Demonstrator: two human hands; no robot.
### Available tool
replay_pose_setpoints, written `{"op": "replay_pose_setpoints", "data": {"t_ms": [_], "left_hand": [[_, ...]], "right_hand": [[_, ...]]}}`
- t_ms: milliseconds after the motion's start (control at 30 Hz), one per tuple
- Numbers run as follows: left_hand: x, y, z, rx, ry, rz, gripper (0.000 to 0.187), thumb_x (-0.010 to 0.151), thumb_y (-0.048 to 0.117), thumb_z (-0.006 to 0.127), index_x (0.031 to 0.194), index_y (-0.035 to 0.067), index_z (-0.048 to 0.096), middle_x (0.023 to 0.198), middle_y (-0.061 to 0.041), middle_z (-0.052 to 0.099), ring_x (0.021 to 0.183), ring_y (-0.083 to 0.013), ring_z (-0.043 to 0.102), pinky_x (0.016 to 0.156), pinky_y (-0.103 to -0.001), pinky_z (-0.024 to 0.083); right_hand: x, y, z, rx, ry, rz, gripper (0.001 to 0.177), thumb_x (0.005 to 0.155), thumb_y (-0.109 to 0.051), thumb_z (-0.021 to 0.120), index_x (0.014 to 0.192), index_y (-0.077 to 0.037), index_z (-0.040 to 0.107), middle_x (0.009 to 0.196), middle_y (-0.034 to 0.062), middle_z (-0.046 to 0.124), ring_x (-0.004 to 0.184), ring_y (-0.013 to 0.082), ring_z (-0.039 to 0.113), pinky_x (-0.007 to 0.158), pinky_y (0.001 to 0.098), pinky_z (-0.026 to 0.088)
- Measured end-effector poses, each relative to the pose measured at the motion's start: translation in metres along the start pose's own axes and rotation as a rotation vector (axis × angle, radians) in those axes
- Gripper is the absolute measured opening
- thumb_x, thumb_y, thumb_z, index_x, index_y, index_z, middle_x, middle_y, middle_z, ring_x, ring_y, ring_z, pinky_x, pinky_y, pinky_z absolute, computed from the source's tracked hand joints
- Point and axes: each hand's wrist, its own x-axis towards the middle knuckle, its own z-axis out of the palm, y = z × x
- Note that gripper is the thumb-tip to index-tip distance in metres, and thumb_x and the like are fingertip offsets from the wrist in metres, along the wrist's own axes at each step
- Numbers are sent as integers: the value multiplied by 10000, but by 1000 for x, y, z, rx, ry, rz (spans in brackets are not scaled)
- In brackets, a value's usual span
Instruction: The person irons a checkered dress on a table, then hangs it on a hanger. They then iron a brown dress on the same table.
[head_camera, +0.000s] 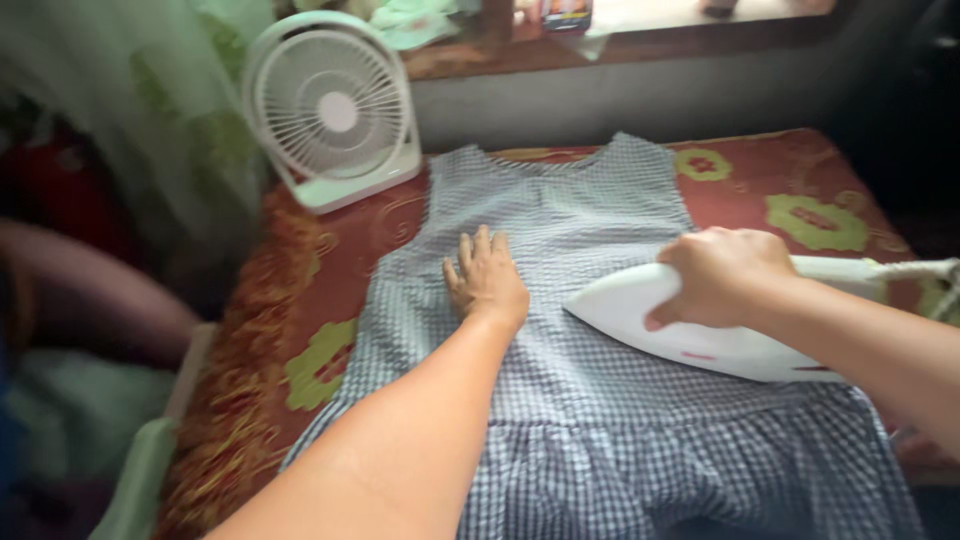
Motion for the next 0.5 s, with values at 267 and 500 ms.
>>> {"op": "replay_pose_setpoints", "data": {"t_ms": [267,500], "left_hand": [[17,66,23,-9,-118,140,554,1002,302,495,1535,208,376,1673,2,208,1557,-251,119,1240,-536,127],[16,123,49,-33,-189,281,575,1012,311,475,1557,183,347,1691,-28,163,1568,-272,89,1237,-558,109]], "right_hand": [[5,111,48,50,-17,281,836,535,-733,877,1295,-426,709,1172,-13,777,1163,212,723,943,412,596],[9,179,80,41,-23,405,828,528,-760,869,1259,-395,739,1148,-24,793,1131,220,742,927,433,595]]}}
